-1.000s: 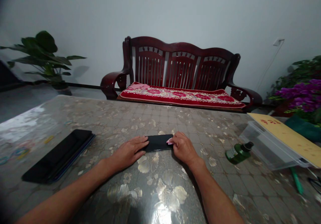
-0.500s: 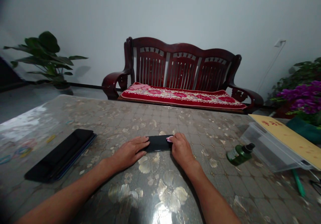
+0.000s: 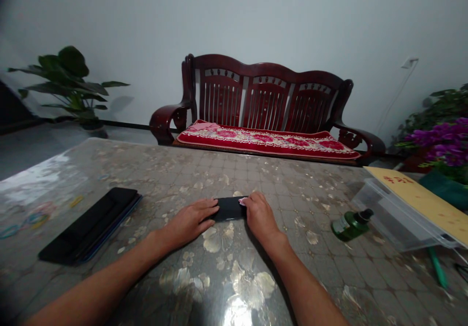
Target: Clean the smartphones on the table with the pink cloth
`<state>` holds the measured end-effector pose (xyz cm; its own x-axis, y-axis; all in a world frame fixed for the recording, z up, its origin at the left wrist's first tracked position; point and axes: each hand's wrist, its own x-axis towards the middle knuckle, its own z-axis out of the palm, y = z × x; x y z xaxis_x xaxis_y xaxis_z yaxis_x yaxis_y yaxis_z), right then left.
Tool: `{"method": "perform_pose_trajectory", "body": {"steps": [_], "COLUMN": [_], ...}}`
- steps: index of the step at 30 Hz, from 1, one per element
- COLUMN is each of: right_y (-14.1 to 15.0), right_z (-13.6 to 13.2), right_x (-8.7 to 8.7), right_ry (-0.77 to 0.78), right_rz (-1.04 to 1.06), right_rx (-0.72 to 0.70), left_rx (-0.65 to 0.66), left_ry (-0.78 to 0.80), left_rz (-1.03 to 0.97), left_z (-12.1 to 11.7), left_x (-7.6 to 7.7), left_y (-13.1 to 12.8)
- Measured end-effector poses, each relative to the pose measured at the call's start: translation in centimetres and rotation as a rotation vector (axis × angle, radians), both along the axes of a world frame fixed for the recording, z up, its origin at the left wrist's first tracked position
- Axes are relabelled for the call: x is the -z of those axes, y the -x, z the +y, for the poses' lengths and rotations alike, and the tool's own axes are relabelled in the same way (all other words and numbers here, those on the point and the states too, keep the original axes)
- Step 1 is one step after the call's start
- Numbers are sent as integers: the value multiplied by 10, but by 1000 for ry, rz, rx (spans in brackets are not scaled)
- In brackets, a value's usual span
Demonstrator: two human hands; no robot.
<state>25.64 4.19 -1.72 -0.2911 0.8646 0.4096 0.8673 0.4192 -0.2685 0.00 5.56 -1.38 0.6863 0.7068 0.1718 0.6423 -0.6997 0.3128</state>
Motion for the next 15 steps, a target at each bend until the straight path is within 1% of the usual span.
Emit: {"method": "perform_pose_trajectory", "body": {"steps": [4, 7, 9, 11, 15], "right_y": [14, 15, 10, 4, -6], "right_z": [-4, -2, 1, 6, 15], "right_x": [-2, -4, -6, -6, -3], "right_ry": [20, 38, 58, 104, 328], "right_rz": [52, 141, 272, 457, 823], "right_rx": [-130, -140, -93, -11, 165], "left_rx": [0, 3, 8, 14, 20], "left_ry": [-16, -20, -21, -23, -23], "left_rz": [-27, -9, -19, -34, -41], "left_z": [0, 0, 0, 0, 1], "left_x": [1, 0, 0, 1, 1], "left_y": [0, 0, 0, 1, 1]}}
